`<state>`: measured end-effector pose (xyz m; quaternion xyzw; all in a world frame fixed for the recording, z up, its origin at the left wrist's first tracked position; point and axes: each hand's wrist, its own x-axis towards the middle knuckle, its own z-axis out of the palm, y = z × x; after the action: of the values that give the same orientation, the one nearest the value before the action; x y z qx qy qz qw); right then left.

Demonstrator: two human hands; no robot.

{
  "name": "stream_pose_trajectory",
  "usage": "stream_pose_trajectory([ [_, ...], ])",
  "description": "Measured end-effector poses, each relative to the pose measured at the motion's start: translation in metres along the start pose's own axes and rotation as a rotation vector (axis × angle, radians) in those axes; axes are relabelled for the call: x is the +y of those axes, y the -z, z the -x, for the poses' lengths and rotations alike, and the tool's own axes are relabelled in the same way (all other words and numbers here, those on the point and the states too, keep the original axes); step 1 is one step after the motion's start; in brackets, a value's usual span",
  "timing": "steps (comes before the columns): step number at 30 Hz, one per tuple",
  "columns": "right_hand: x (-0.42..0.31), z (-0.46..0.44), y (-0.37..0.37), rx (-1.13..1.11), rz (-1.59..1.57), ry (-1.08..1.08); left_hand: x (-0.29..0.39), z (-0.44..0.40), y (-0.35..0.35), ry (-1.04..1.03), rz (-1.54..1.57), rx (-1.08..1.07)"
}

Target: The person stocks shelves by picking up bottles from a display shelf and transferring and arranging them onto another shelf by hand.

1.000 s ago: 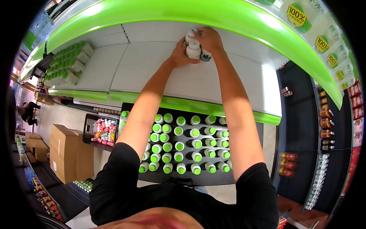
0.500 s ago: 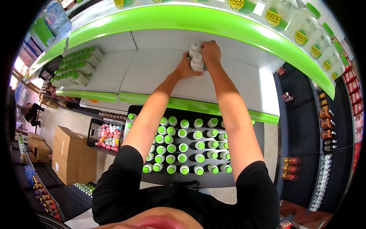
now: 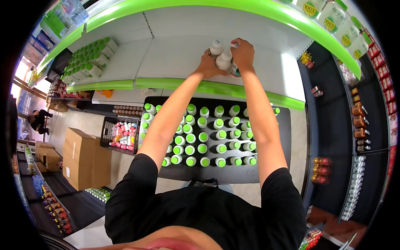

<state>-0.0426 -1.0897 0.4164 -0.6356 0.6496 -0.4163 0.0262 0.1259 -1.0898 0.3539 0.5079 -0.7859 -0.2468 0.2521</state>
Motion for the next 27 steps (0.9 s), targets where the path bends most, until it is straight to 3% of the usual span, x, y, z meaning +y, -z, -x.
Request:
stream_pose_trajectory([
  [3, 0.005, 0.012, -0.011, 0.081, -0.080, 0.074, -0.003, 0.009, -0.009, -0.015, 0.468, 0.108],
  [4, 0.009, 0.018, -0.014, 0.087, -0.184, 0.137, -0.005, 0.011, -0.011, 0.042, 0.301, 0.133],
  [7, 0.014, 0.030, -0.027, 0.282, -0.130, 0.250, 0.010, 0.022, 0.002, 0.202, 0.225, -0.039],
  [17, 0.030, 0.063, -0.030, 0.390, -0.256, 0.154, 0.000, 0.038, -0.021, 0.058, -0.104, 0.140],
  [20, 0.024, 0.071, -0.030, 0.342, -0.194, 0.135, -0.002, 0.033, -0.031, 0.035, -0.215, 0.211],
  [24, -0.023, 0.089, -0.001, 0.525, 0.057, 0.339, -0.005, 0.041, -0.029, 0.030, -0.178, 0.196],
  [27, -0.036, 0.094, 0.002, 0.368, 0.306, 0.363, -0.004, 0.033, -0.019, 0.032, -0.142, 0.127],
])
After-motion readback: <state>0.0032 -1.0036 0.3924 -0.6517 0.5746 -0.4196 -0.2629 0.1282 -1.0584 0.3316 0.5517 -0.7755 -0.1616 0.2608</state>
